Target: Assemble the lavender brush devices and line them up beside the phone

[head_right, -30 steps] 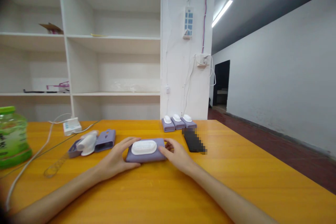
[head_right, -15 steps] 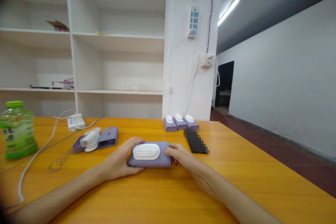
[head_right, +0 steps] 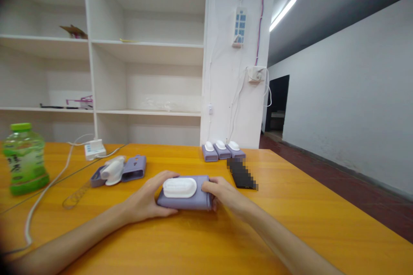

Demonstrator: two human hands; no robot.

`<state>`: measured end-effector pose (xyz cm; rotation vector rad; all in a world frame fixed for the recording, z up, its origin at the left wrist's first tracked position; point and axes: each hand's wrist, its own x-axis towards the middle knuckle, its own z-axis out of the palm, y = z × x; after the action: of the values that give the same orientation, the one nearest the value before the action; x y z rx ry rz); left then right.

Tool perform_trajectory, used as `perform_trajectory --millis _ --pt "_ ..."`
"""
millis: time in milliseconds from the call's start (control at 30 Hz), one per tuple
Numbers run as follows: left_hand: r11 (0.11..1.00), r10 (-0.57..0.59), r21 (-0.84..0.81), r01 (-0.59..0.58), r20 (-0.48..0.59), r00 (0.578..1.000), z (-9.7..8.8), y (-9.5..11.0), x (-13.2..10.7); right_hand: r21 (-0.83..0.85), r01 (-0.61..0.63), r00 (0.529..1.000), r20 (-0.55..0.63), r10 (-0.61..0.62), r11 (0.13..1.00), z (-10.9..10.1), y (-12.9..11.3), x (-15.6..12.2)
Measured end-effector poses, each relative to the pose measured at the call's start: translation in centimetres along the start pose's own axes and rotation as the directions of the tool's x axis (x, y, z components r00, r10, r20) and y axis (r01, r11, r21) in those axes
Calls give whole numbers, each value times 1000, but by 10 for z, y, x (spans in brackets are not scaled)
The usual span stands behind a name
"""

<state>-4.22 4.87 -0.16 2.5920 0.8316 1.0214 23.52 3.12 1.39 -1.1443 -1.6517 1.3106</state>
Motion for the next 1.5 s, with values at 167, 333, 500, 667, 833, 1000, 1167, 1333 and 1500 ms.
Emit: perform_trajectory --millis 167,333,500,667,833,1000,1167,1333,1500 --pt "999 -25 -39 25 21 999 -4 0 1 39 -39 999 -23 40 998 1 -5 -1" --pt "996 -84 -40 84 12 996 -6 -2 0 122 -80 995 -54 87 989 4 -6 -3" --pt "992 -122 -24 122 24 992 -5 -11 -3 127 -111 990 -73 121 986 6 -10 -3" --pt "997 -78 -2 78 42 996 -8 -15 -3 116 -77 994 -62 85 990 7 -12 -5" --pt "999 -37 -2 37 31 999 -9 -15 -3 109 -55 995 -77 64 992 11 -8 -7" --pt "998 -63 24 62 22 998 -3 -21 -7 36 -112 986 -117 115 993 11 -6 -5" --pt "992 -120 34 119 18 993 1 -21 -10 53 -87 991 -99 92 995 9 -3 -8" --pt "993 -105 54 102 54 993 0 -22 -11 78 -94 989 -110 103 992 14 2 -11" --pt "998 -47 47 44 49 998 -4 -24 -10 187 -216 974 108 198 958 8 2 -13"
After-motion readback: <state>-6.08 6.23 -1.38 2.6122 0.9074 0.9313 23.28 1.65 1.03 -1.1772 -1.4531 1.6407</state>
